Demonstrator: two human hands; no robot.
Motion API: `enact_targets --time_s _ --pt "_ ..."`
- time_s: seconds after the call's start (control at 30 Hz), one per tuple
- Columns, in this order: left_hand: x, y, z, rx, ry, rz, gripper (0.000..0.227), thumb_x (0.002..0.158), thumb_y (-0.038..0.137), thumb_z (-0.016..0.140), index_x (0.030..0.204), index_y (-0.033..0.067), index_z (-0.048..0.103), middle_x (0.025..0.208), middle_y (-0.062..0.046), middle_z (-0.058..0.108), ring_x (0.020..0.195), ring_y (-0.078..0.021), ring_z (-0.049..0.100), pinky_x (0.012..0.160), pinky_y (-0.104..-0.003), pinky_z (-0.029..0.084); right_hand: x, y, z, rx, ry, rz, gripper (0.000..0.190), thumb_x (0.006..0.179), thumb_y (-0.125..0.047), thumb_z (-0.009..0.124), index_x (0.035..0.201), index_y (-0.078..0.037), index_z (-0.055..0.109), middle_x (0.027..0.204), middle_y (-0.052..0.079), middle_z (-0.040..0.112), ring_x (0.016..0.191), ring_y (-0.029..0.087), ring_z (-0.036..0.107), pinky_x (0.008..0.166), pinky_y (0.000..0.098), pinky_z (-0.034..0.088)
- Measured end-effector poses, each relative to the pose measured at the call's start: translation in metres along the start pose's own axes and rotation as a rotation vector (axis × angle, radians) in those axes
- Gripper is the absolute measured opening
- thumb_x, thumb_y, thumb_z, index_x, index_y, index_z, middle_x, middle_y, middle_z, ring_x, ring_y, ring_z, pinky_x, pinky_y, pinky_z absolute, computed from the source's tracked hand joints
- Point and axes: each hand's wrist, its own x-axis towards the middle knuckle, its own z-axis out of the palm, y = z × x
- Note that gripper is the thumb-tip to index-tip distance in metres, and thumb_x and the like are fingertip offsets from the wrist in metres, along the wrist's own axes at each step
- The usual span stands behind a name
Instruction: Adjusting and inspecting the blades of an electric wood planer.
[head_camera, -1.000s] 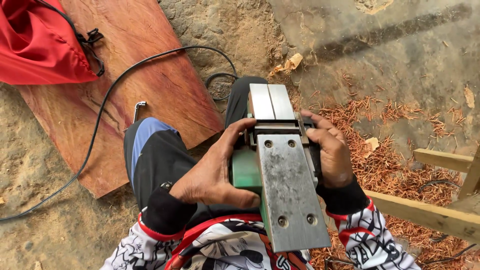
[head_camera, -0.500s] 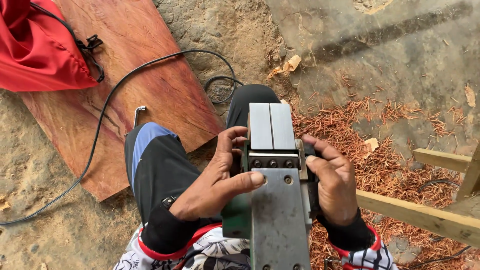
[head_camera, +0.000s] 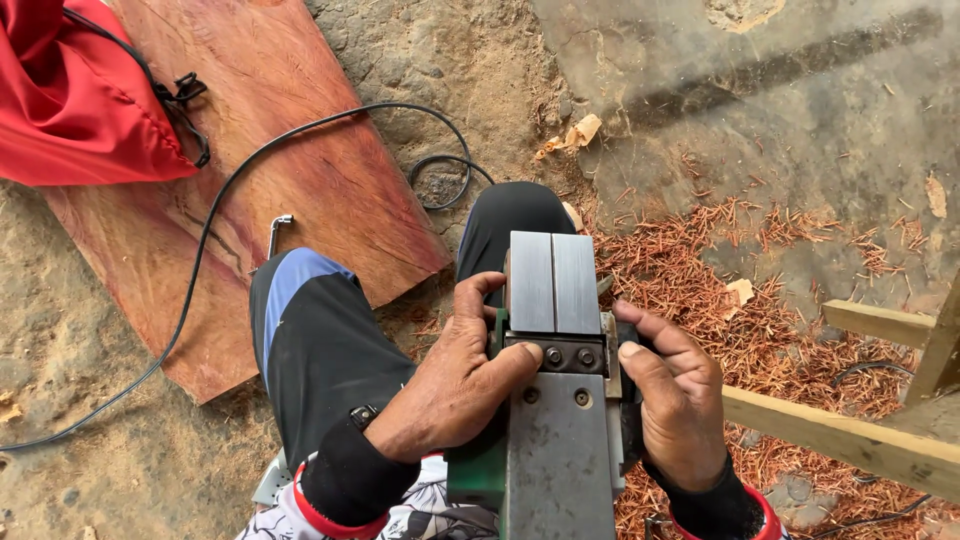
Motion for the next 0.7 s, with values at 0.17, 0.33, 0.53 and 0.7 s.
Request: enact_targets --time_s 0.17,0.33,0.53,0.7 --pt "-0.001 -0.002 0.005 0.019 0.030 0.034 0.079 0.085 0.033 0.066 0.149 0.0043 0.028 0.130 -0.020 0.054 0.124 -0.0288 0.055 0.104 -0.040 0.044 -0.002 -0.010 -0.004 -0.053 -0.020 -0.024 0.041 0.093 -0.001 0.058 0.133 0.007 0.063 0.117 0.010 0.072 0.104 0.012 0.065 0.097 0.0280 0.051" --pt "-0.001 0.004 0.009 -0.015 0.026 -0.009 0.079 0.083 0.035 0.067 0.146 0.0039 0.030 0.134 -0.022 0.050 0.127 -0.0290 0.054 0.105 -0.039 0.044 0.013 -0.083 0.014 -0.902 -0.099 -0.600 0.038 0.086 -0.004 0.069 0.123 0.001 0.067 0.116 0.012 0.066 0.107 0.019 0.063 0.096 0.0308 0.050" --pt "0.000 0.005 0.019 -0.006 0.021 -0.055 0.080 0.081 0.036 0.068 0.145 0.0033 0.032 0.130 -0.023 0.052 0.124 -0.0290 0.054 0.103 -0.039 0.045 0.044 -0.119 0.038 -1.205 -0.870 -1.051 0.017 0.078 -0.009 0.073 0.095 -0.008 0.070 0.088 0.005 0.064 0.086 0.025 0.062 0.076 0.0403 0.051" --pt "0.001 0.006 0.020 0.014 0.017 -0.017 0.080 0.082 0.036 0.067 0.145 0.0022 0.030 0.128 -0.022 0.052 0.119 -0.0282 0.056 0.101 -0.038 0.046 0.053 -0.125 0.048 -1.361 -1.135 -1.073 0.008 0.073 -0.017 0.068 0.078 -0.012 0.062 0.079 0.003 0.056 0.081 0.023 0.058 0.071 0.0397 0.047"
